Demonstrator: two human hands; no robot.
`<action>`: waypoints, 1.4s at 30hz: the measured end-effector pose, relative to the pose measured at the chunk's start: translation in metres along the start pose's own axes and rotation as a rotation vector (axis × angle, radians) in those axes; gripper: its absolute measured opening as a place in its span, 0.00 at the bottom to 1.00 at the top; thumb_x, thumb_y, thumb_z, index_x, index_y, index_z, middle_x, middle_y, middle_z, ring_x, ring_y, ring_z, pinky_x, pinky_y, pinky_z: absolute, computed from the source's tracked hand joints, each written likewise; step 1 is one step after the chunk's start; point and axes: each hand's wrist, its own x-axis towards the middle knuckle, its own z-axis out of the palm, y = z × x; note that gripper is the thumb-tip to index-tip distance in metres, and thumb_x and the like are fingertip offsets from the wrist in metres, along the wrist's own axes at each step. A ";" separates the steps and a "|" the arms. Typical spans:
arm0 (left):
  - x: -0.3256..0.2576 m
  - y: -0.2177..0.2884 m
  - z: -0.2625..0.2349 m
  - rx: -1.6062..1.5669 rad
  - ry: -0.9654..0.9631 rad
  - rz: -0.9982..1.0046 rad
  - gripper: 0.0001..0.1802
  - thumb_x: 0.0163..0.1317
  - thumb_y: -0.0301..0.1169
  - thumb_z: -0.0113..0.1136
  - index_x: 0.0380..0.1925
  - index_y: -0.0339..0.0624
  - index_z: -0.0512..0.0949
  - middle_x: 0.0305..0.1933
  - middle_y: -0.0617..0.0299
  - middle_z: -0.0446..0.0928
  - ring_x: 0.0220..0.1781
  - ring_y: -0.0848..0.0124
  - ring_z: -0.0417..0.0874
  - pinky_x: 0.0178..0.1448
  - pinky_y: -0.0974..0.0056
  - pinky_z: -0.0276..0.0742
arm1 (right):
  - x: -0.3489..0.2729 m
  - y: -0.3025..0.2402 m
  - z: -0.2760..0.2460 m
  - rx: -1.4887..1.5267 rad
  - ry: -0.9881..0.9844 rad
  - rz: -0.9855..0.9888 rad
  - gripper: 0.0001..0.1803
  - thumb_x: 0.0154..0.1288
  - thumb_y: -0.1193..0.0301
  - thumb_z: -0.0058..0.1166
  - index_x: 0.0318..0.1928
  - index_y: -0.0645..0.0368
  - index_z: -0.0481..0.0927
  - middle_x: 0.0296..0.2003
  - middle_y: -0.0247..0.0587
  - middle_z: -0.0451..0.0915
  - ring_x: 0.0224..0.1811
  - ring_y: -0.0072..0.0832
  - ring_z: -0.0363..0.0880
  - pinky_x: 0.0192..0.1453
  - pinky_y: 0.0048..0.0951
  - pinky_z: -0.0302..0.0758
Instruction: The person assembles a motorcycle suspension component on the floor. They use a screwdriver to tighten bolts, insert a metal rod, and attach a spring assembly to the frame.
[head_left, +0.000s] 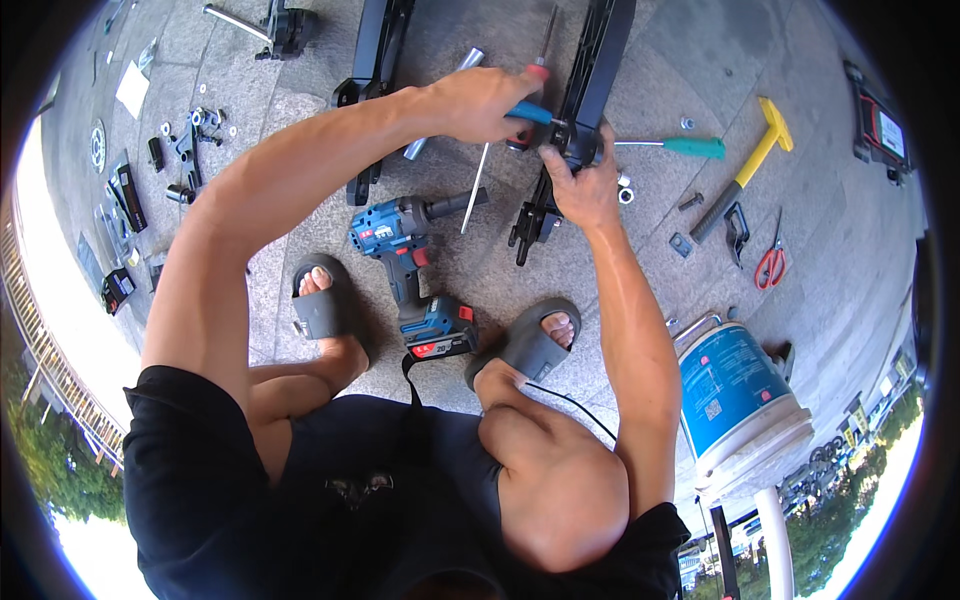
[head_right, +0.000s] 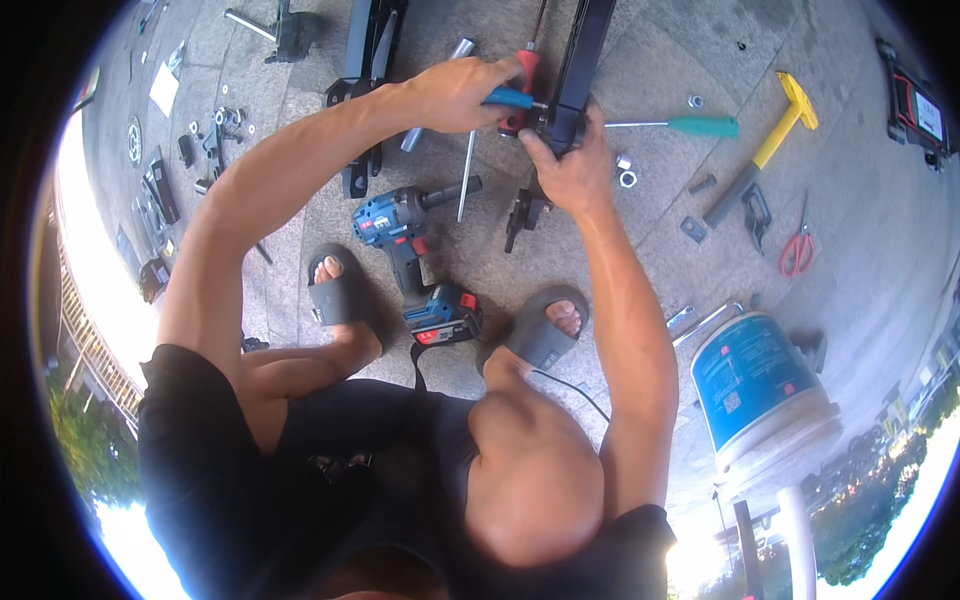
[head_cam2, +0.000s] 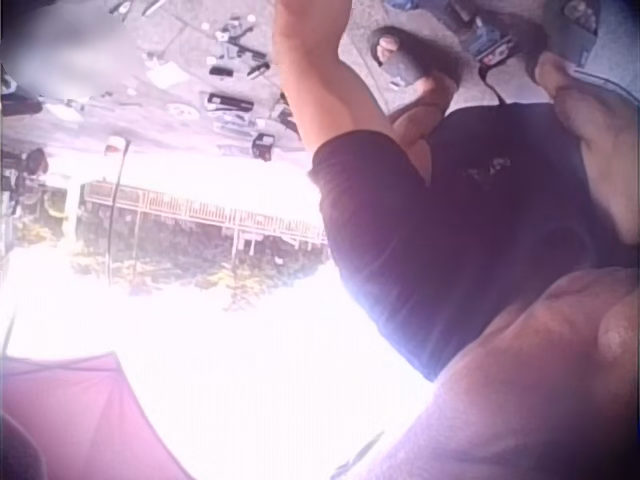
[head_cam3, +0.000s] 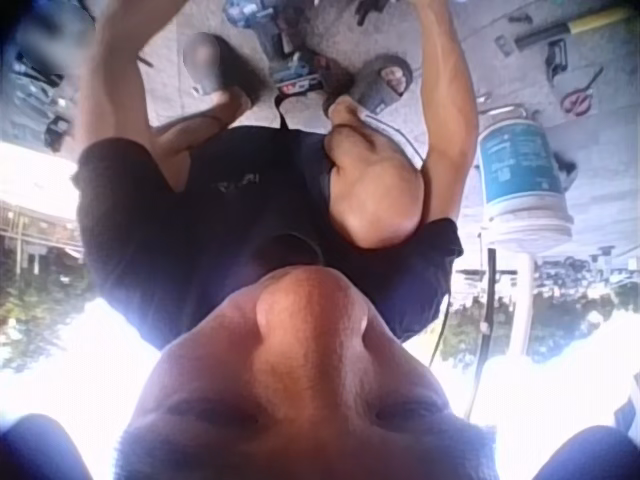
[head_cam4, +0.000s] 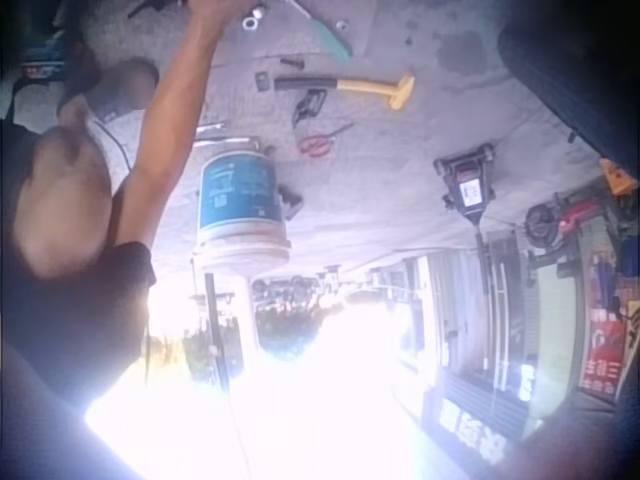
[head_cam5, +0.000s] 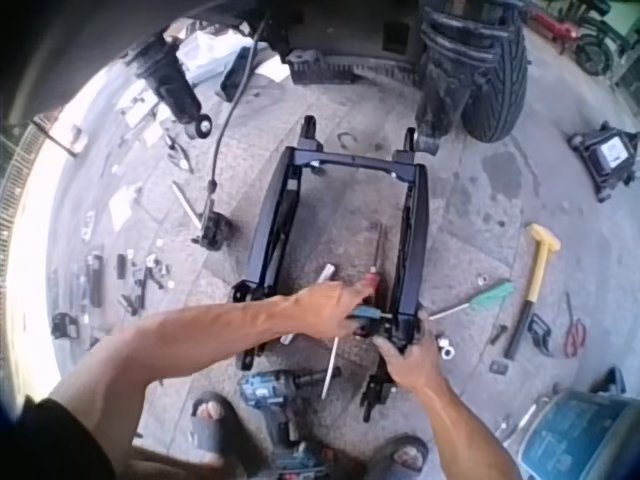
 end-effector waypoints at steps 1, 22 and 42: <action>-0.009 0.002 -0.001 0.005 0.026 0.026 0.42 0.48 0.34 0.65 0.66 0.50 0.59 0.64 0.38 0.64 0.45 0.47 0.81 0.48 0.53 0.78 | -0.002 -0.001 0.000 -0.012 -0.001 0.015 0.40 0.51 0.53 0.69 0.58 0.63 0.67 0.49 0.54 0.77 0.53 0.46 0.77 0.56 0.39 0.73; -0.031 -0.002 0.050 0.793 0.709 0.115 0.31 0.58 0.36 0.53 0.65 0.58 0.67 0.50 0.65 0.68 0.50 0.65 0.69 0.48 0.55 0.64 | -0.001 0.003 0.002 -0.078 0.046 -0.108 0.37 0.56 0.51 0.65 0.55 0.65 0.67 0.40 0.44 0.79 0.44 0.34 0.79 0.53 0.34 0.73; -0.029 -0.008 0.063 0.728 0.741 0.071 0.35 0.60 0.40 0.57 0.69 0.68 0.61 0.56 0.65 0.68 0.61 0.60 0.65 0.59 0.46 0.58 | -0.004 -0.001 0.006 -0.016 0.104 -0.036 0.37 0.51 0.52 0.69 0.53 0.64 0.70 0.43 0.50 0.80 0.47 0.43 0.80 0.51 0.37 0.75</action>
